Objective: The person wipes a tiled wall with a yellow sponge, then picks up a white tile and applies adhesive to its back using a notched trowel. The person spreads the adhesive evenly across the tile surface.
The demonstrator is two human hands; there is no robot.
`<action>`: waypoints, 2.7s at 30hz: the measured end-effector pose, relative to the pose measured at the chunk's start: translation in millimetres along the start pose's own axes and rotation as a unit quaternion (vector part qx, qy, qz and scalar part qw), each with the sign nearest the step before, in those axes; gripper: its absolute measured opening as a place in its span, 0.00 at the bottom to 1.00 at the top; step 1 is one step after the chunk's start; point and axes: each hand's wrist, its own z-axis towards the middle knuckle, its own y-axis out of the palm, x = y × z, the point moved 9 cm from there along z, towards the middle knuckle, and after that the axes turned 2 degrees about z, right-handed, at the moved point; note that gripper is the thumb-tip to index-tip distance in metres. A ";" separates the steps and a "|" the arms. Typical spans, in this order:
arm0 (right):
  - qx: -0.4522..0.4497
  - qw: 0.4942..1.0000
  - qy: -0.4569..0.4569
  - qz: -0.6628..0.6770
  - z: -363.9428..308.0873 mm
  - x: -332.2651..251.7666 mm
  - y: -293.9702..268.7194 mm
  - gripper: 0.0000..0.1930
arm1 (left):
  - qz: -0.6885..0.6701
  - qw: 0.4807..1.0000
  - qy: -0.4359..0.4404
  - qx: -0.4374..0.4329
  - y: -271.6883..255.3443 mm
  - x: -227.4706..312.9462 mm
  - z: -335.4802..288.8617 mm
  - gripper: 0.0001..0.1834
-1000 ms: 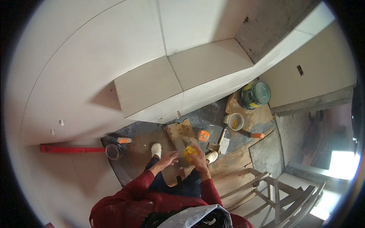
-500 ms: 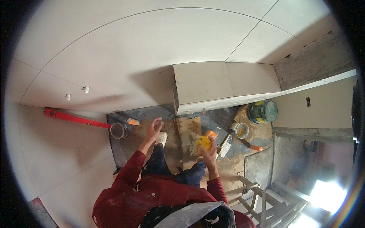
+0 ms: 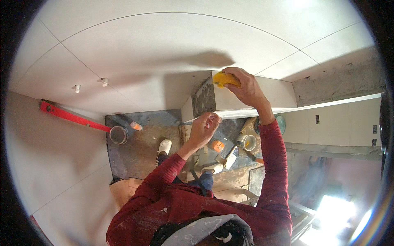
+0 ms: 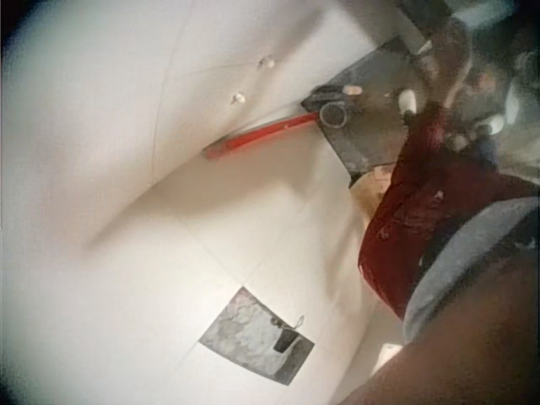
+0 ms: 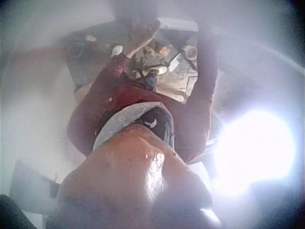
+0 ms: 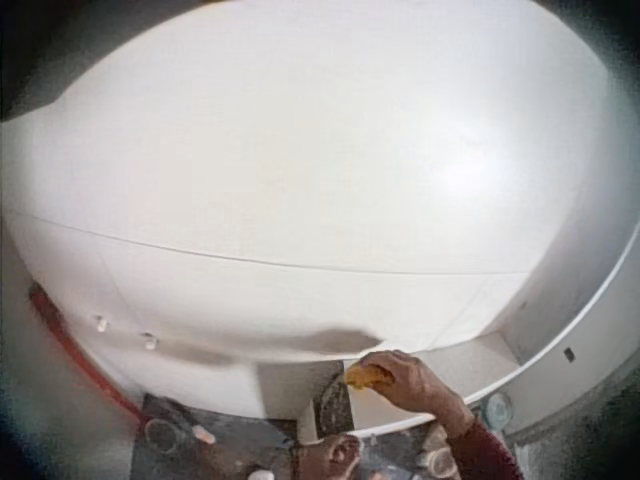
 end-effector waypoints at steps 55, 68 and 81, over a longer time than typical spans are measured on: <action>0.385 0.913 0.077 0.112 -165.6 -25.4 80.7 0.22 | -0.045 0.976 -0.210 -0.030 -38.2 -143.7 -72.3 0.09; 0.440 0.880 0.053 0.172 -167.4 -20.2 76.6 0.25 | 0.004 0.957 -0.283 -0.057 -39.4 -141.1 -98.6 0.12; 0.210 0.976 0.054 0.033 -123.2 -19.6 19.1 0.20 | -0.054 0.959 -0.269 -0.075 -26.9 -135.1 -94.1 0.11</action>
